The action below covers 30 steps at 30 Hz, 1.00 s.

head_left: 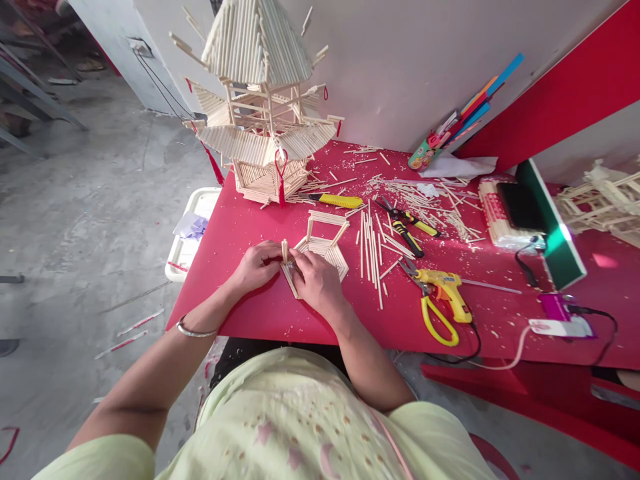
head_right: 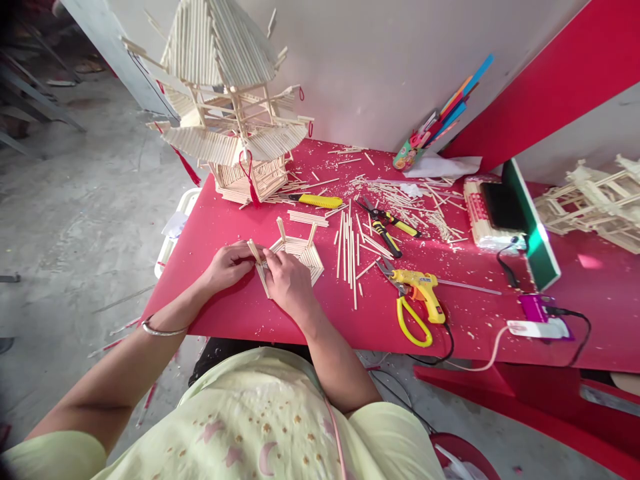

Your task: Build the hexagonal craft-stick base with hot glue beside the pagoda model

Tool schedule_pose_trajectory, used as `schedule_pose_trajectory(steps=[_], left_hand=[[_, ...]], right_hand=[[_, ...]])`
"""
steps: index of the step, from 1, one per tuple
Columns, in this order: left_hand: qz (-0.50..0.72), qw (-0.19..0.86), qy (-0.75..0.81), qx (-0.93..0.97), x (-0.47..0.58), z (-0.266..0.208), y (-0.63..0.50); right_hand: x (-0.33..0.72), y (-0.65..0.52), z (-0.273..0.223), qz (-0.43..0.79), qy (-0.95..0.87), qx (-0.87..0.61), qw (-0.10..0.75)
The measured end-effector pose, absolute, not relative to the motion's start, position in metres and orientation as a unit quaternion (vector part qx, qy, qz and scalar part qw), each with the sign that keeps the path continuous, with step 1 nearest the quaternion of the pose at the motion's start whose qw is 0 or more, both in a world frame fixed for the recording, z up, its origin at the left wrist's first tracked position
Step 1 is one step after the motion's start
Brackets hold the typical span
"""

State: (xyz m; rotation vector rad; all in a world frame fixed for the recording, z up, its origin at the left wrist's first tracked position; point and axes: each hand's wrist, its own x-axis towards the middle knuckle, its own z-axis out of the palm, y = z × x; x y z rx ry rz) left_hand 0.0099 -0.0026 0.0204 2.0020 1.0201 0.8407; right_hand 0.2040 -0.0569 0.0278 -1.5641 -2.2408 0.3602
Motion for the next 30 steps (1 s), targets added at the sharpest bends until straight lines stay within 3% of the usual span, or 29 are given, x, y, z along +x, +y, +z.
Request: schedule_pose_trajectory(steps=[30], left_hand=[[0.331, 0.358, 0.393, 0.78, 0.01, 0.0203, -0.003]], right_hand=[[0.2042, -0.0571, 0.0267, 0.127, -0.799, -0.555, 0.193]])
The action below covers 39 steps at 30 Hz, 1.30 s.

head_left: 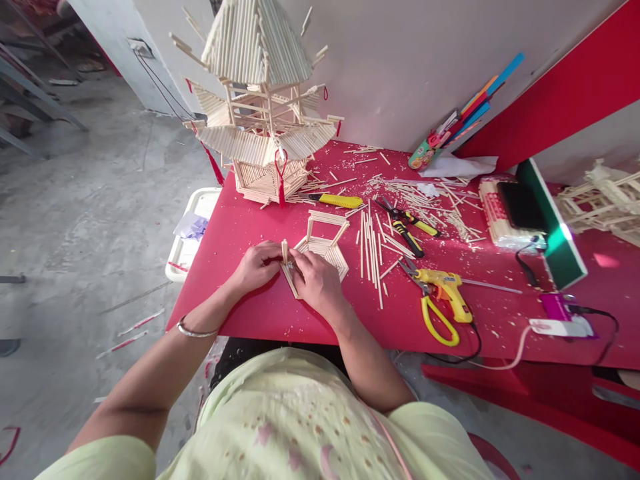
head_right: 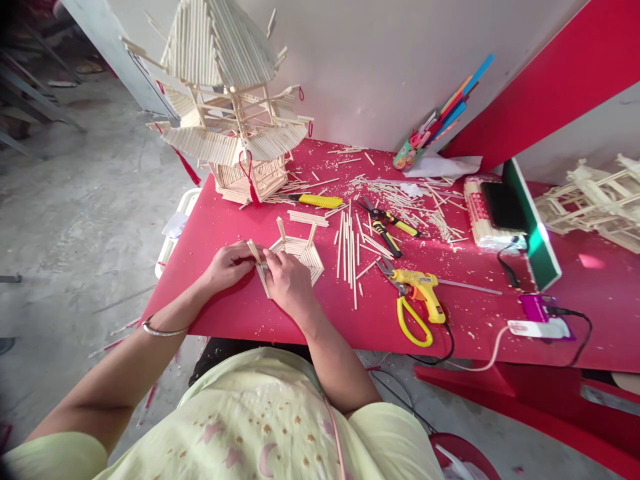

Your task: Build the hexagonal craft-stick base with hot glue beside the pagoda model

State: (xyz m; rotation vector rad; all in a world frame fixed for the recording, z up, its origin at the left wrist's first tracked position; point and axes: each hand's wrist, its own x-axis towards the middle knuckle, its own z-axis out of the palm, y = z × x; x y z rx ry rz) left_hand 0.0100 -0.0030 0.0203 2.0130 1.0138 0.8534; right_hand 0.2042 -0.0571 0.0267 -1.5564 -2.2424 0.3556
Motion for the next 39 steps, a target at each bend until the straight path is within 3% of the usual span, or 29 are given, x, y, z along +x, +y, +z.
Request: schedule_pose_trajectory(steps=[39], left_hand=[[0.34, 0.357, 0.385, 0.78, 0.0088, 0.0157, -0.0018]], right_hand=[[0.2042, -0.0567, 0.0242, 0.119, -0.8, -0.554, 0.197]])
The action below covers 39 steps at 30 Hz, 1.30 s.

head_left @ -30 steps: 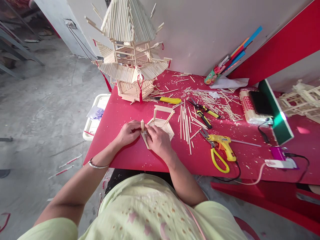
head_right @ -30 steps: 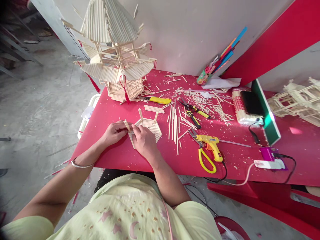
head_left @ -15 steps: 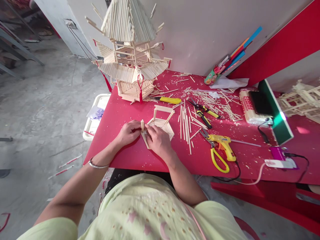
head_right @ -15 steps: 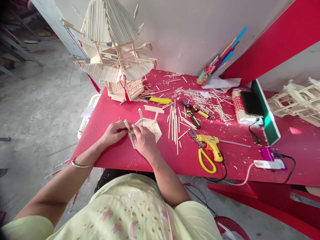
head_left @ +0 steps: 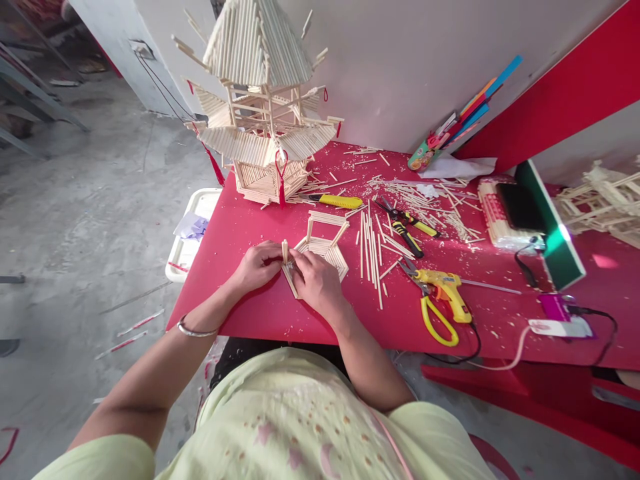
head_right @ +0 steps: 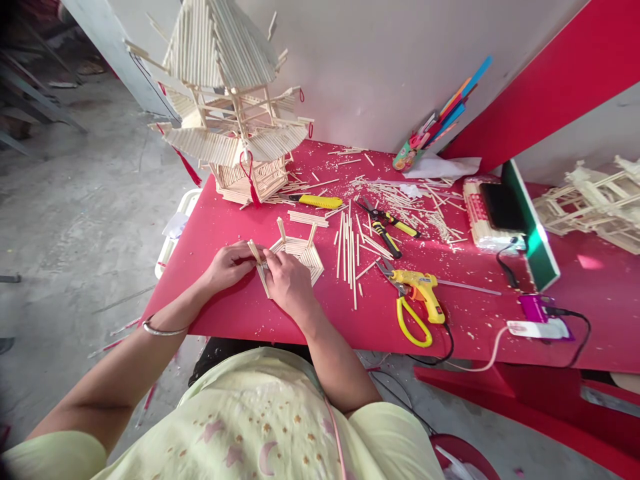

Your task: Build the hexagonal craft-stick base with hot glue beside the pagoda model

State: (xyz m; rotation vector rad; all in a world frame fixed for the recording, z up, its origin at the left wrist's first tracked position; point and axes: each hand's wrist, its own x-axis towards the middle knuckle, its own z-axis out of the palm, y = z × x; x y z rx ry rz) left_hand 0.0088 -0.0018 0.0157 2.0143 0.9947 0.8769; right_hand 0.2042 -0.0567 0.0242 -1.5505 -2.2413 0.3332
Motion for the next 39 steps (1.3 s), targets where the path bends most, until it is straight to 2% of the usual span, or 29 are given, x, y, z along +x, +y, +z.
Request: schedule_pose_trajectory(steps=[39], left_hand=[[0.331, 0.36, 0.384, 0.783, 0.0084, 0.0168, -0.0017]], right_hand=[[0.2043, -0.0572, 0.0271, 0.123, -0.8, -0.556, 0.19]])
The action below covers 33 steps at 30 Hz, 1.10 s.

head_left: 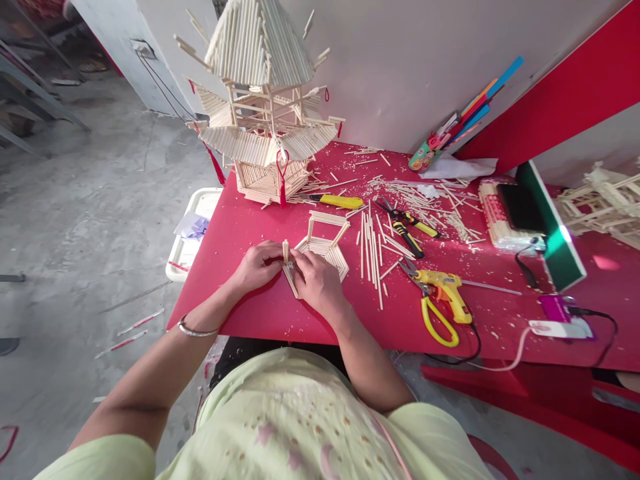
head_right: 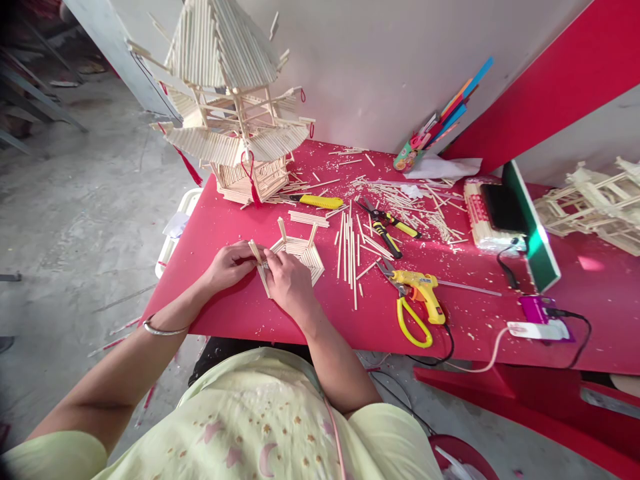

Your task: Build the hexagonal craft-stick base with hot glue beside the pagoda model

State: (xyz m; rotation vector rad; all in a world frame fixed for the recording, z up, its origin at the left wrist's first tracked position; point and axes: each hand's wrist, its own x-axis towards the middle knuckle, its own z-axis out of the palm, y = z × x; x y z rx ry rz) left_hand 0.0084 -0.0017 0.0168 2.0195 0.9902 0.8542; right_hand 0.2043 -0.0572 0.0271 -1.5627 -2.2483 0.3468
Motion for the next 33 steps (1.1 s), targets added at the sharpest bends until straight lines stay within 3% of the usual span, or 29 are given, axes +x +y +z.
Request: schedule_pose_trajectory(steps=[33], left_hand=[[0.328, 0.352, 0.382, 0.789, 0.0087, 0.0172, -0.0014]], right_hand=[[0.2042, -0.0569, 0.0296, 0.128, -0.798, -0.558, 0.187]])
